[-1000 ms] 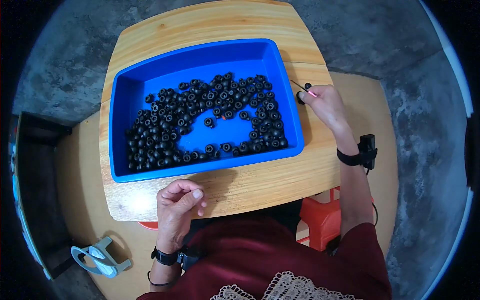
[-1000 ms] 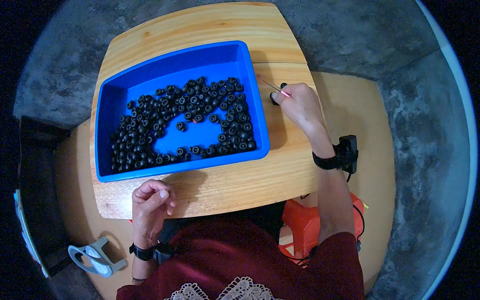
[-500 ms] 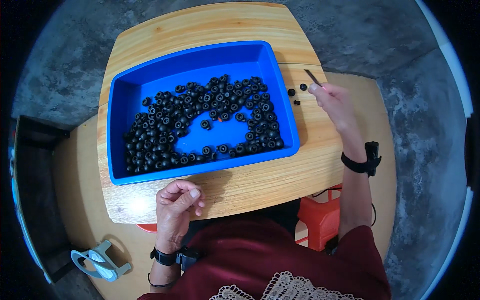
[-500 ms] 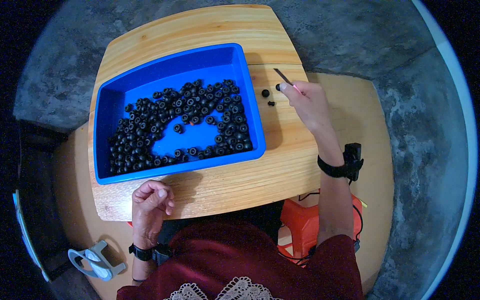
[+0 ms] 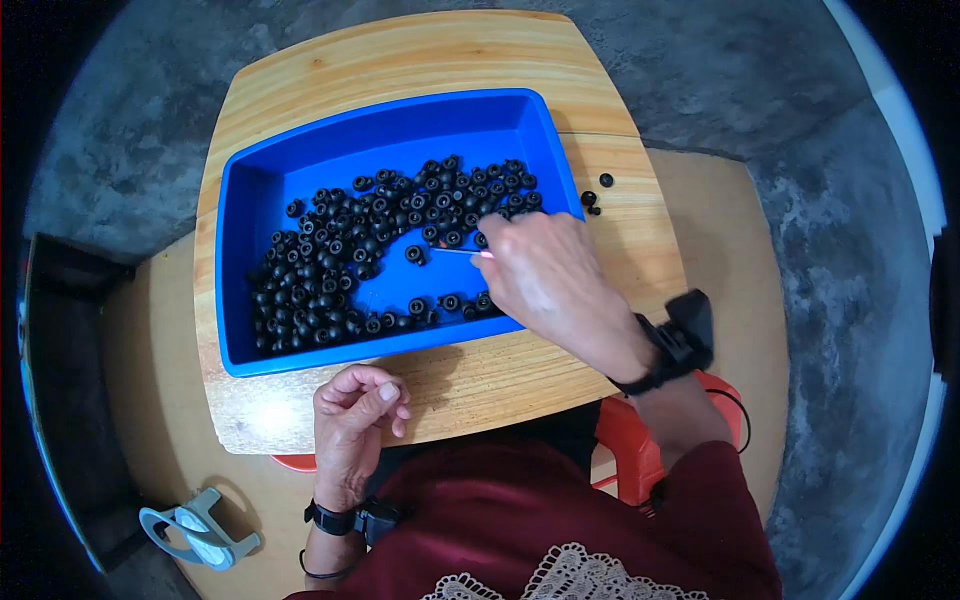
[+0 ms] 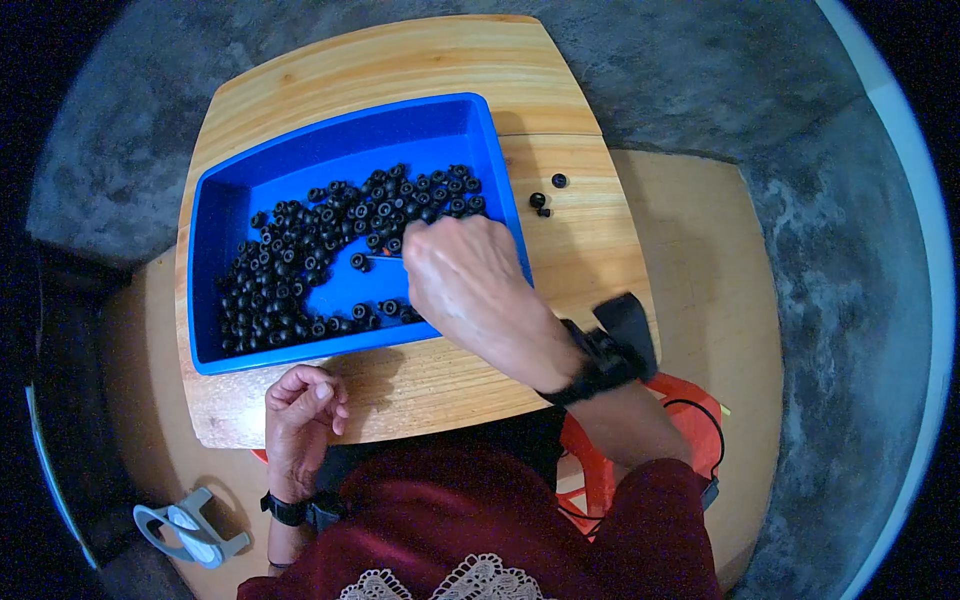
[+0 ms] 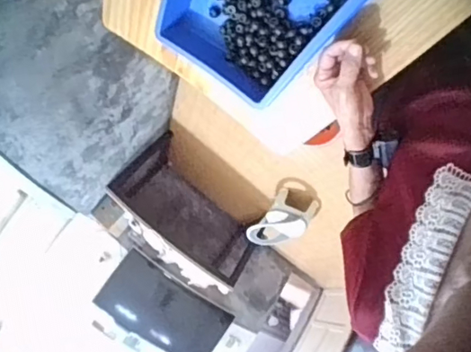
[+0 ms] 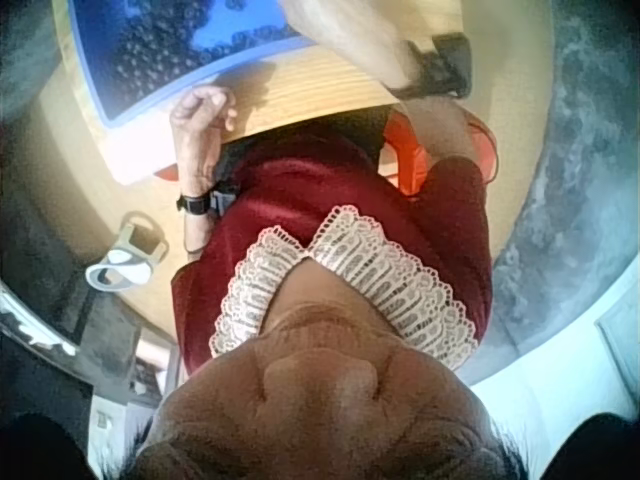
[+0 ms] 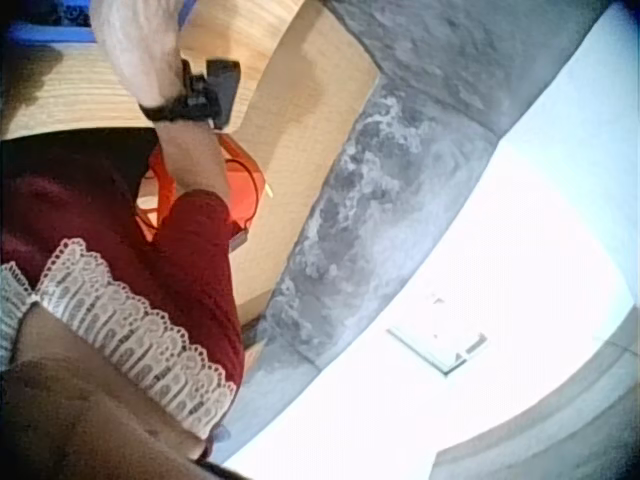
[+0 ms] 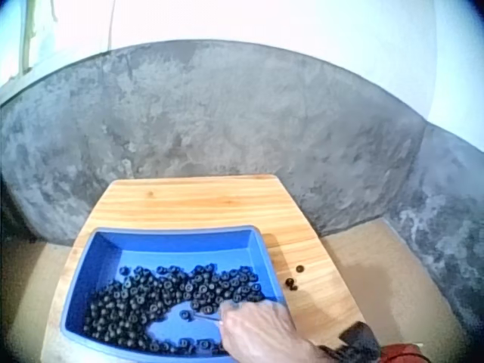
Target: Shaving or deburring excess plastic from black molded rings using a craft knife.
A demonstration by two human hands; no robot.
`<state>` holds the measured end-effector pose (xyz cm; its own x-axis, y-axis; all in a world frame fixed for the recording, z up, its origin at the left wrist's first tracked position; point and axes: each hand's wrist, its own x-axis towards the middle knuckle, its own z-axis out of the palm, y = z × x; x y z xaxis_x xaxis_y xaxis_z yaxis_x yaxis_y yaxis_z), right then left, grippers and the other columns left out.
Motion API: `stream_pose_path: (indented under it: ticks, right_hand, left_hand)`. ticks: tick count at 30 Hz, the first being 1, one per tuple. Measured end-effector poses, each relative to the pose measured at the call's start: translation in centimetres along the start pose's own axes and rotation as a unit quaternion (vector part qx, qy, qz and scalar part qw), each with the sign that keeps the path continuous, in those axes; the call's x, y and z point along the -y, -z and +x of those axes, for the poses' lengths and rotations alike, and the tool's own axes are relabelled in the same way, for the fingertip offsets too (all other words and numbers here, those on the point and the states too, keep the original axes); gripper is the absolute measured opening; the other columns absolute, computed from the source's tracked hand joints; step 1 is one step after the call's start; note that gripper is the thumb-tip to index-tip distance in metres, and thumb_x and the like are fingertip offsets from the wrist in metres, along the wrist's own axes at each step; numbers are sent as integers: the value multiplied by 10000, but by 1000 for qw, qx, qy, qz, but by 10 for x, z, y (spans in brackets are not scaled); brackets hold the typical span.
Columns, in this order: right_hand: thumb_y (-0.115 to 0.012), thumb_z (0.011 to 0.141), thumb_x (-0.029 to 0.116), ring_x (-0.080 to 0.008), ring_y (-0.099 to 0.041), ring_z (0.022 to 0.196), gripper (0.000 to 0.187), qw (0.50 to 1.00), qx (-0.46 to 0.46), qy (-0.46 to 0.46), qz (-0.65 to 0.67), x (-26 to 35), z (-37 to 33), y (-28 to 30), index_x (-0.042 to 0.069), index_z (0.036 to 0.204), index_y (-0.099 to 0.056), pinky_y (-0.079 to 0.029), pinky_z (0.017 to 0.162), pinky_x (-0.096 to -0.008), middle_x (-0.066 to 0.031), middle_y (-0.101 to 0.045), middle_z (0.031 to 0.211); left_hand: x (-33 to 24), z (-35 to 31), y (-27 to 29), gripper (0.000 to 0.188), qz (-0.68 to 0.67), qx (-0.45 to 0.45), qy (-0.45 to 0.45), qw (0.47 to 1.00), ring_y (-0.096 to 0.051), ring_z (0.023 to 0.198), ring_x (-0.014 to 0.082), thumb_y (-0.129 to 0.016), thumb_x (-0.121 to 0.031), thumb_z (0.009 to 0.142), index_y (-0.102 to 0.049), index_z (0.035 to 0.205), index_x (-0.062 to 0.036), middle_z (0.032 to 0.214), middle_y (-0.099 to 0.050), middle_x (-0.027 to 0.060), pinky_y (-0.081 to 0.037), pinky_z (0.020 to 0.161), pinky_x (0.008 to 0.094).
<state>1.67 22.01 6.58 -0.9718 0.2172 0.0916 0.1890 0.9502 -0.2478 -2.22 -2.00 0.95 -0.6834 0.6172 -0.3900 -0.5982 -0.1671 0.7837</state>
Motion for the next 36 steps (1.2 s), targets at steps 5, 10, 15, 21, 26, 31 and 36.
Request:
stream_pose_path:
  ticks: [5,10,15,21,26,31,36]
  right_hand:
    - [-649,789,182,-349,-636,613,205,999,25,-10,-26,2,25,-20,-15,811,-594,-504,558,-423,-189,-615,621]
    - [-622,763,115,-340,-643,611,147,999,0,24,-30,3,25,-28,-14,826,-588,-509,550,-422,-198,-621,637]
    - [-583,750,64,-339,-639,587,115,999,17,20,-36,3,22,-25,-33,809,-565,-506,515,-417,-204,-613,624]
    - [-567,757,70,-344,-639,612,121,1000,-5,-21,1,7,15,-15,-35,818,-564,-505,531,-413,-208,-627,677]
    - [-586,784,78,-322,-642,650,115,978,-81,38,189,26,-16,3,-25,833,-597,-504,563,-374,-197,-638,757]
    - [-633,801,25,-175,-648,666,151,902,-62,52,424,45,-43,-4,-30,941,-636,-493,593,-266,-122,-667,817]
    - [-609,845,46,-52,-584,761,188,724,-20,-100,682,53,-64,-22,-34,1015,-618,-479,659,-206,-39,-656,864]
  left_hand:
    - [0,1,1,41,-11,13,0,1000,-604,605,145,-627,-13,821,-617,833,25,747,-631,118,-472,491,239]
    - [0,2,1,43,-15,10,-1,1000,-603,604,143,-627,-15,822,-614,831,25,747,-631,119,-473,491,241]
    - [0,5,-2,44,-9,18,-3,1000,-601,603,140,-628,-19,823,-614,827,23,747,-631,117,-475,493,240]
    - [-1,1,-4,50,-2,5,6,1000,-600,606,134,-644,-29,816,-616,820,12,749,-629,110,-475,488,232]
    - [-3,0,-9,93,2,24,-15,1000,-599,621,126,-647,-11,807,-622,893,14,760,-632,96,-471,495,229]
    - [-7,2,-21,195,-4,54,-40,998,-597,660,119,-651,24,793,-611,984,18,826,-643,92,-463,515,224]
    - [-9,4,-26,274,-5,103,-63,993,-608,743,107,-670,43,778,-608,1040,-3,914,-650,73,-495,556,213]
